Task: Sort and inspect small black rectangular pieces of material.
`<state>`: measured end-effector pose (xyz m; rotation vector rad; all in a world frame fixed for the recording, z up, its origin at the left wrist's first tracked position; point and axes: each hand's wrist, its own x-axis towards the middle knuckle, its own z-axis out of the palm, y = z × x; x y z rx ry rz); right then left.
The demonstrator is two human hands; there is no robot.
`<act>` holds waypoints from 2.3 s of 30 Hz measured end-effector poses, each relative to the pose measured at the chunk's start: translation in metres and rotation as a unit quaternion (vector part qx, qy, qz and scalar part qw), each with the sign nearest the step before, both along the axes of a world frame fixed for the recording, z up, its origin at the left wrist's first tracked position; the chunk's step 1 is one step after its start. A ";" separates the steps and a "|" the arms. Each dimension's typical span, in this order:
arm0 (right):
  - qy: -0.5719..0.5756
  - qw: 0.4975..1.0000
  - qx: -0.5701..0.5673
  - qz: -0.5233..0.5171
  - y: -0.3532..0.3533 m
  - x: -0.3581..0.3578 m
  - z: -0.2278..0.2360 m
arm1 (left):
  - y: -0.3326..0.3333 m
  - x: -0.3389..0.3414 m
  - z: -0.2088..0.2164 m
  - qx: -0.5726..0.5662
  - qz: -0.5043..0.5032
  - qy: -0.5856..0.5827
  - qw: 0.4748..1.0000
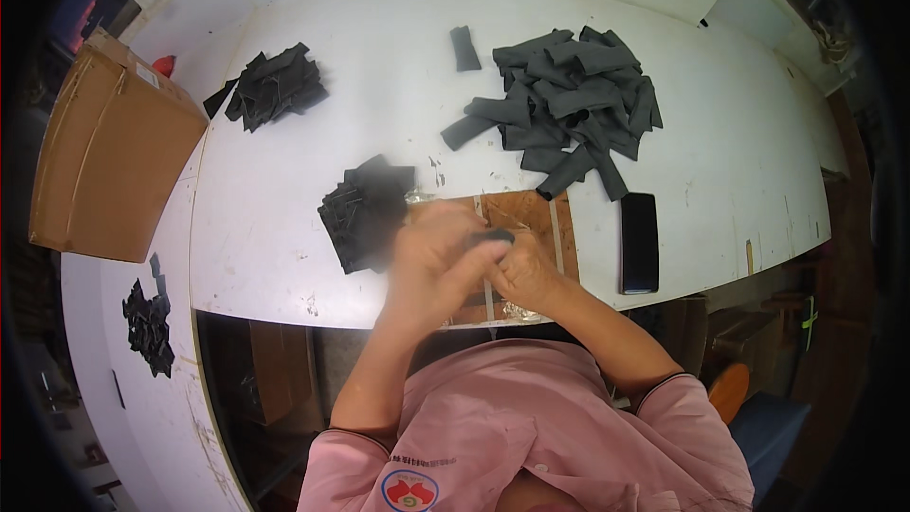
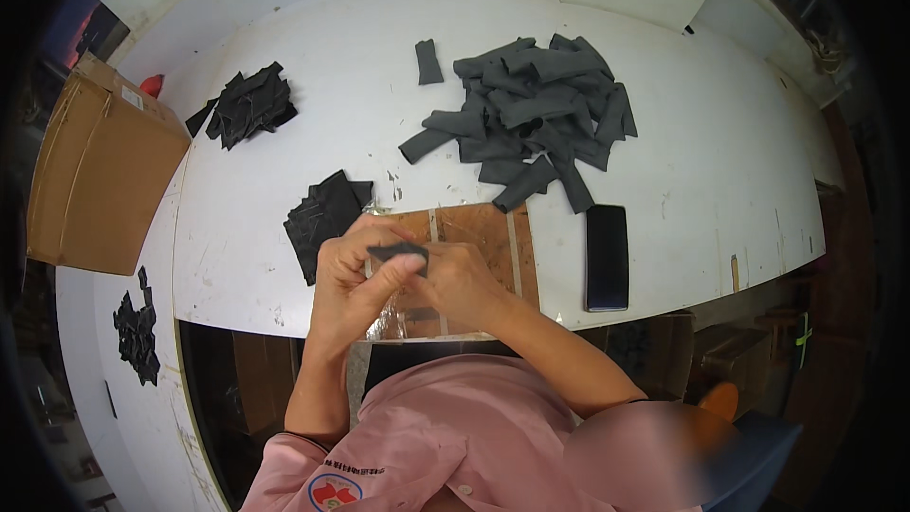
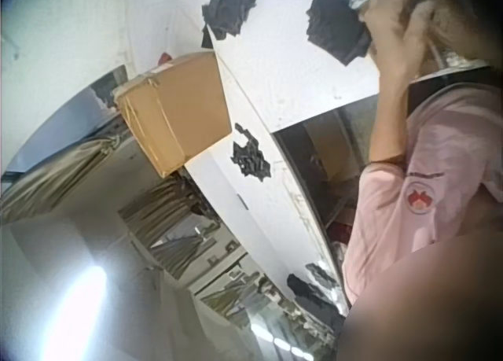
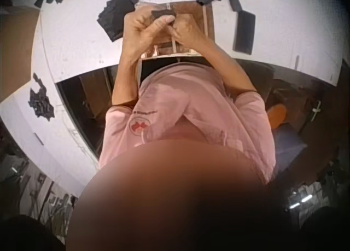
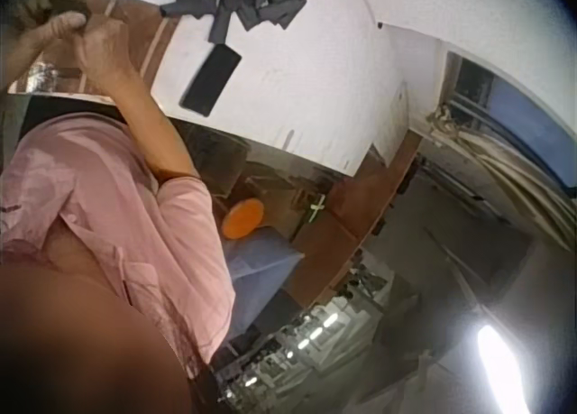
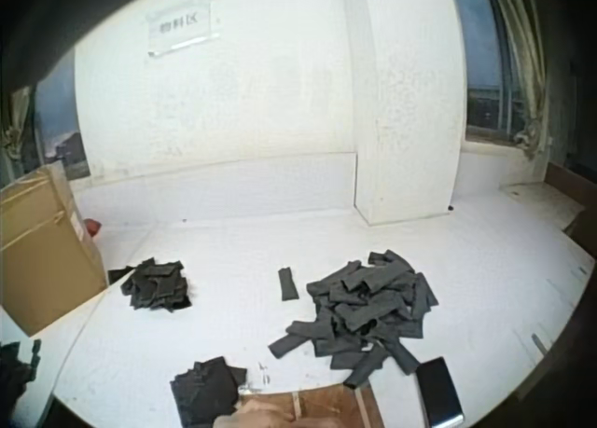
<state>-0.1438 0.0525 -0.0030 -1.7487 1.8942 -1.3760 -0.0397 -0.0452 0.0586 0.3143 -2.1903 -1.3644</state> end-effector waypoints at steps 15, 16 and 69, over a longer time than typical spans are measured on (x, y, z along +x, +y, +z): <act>0.178 0.984 -0.013 -0.004 -0.011 -0.004 0.037 | -0.007 0.022 -0.011 0.413 0.025 0.299 0.860; 0.180 0.984 -0.011 0.001 -0.013 -0.004 0.030 | -0.005 0.021 -0.014 0.414 0.026 0.300 0.859; -0.371 0.890 0.249 0.088 0.025 0.031 0.046 | 0.009 0.082 -0.020 0.303 -0.074 -0.154 0.938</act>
